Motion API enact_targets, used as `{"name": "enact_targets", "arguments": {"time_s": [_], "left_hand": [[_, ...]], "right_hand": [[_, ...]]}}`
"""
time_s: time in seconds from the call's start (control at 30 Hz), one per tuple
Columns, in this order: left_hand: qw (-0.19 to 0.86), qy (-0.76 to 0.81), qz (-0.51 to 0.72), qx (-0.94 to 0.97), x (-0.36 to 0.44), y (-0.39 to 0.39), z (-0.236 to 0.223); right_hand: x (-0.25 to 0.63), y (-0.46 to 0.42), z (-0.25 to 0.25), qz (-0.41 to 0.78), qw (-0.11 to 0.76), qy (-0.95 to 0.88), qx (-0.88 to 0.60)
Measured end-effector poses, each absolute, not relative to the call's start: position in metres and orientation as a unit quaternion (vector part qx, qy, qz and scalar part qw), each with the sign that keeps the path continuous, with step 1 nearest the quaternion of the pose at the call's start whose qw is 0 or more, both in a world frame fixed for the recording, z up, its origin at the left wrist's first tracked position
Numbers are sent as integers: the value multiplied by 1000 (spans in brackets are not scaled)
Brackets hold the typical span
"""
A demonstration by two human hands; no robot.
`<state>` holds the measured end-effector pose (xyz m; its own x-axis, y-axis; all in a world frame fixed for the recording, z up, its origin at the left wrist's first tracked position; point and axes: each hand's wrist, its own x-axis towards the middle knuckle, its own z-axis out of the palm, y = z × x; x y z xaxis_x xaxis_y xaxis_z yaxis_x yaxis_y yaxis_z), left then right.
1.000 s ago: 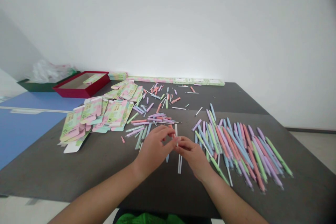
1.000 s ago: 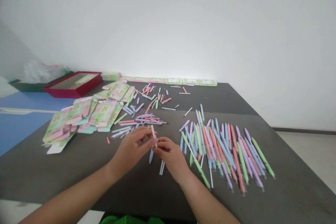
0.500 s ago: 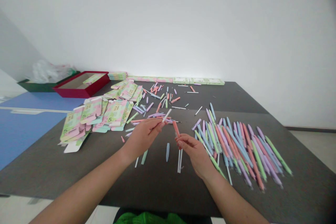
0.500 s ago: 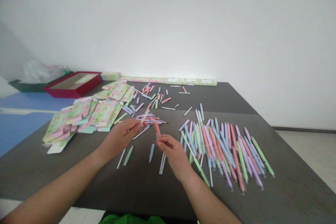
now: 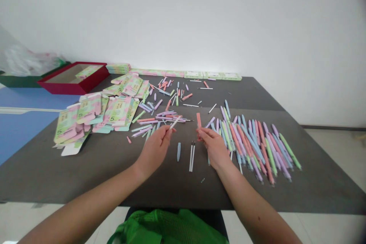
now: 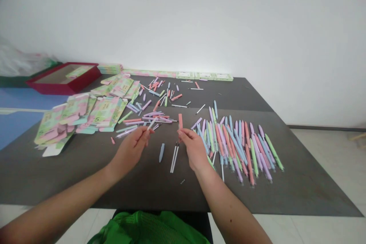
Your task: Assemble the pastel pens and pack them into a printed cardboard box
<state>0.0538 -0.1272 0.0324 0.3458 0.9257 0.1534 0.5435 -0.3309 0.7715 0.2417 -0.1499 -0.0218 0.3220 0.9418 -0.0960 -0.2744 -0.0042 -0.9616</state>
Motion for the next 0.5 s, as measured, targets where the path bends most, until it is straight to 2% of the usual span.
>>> {"name": "enact_targets", "arguments": {"time_s": [0.23,0.5], "left_hand": [[320,395,75,858,94,-198,-6],[249,343,-16,906,116,-209,-17]], "right_hand": [[262,-145,-14,432,690,-286,-505],[267,-144,-8,438,702,-272,-491]]}}
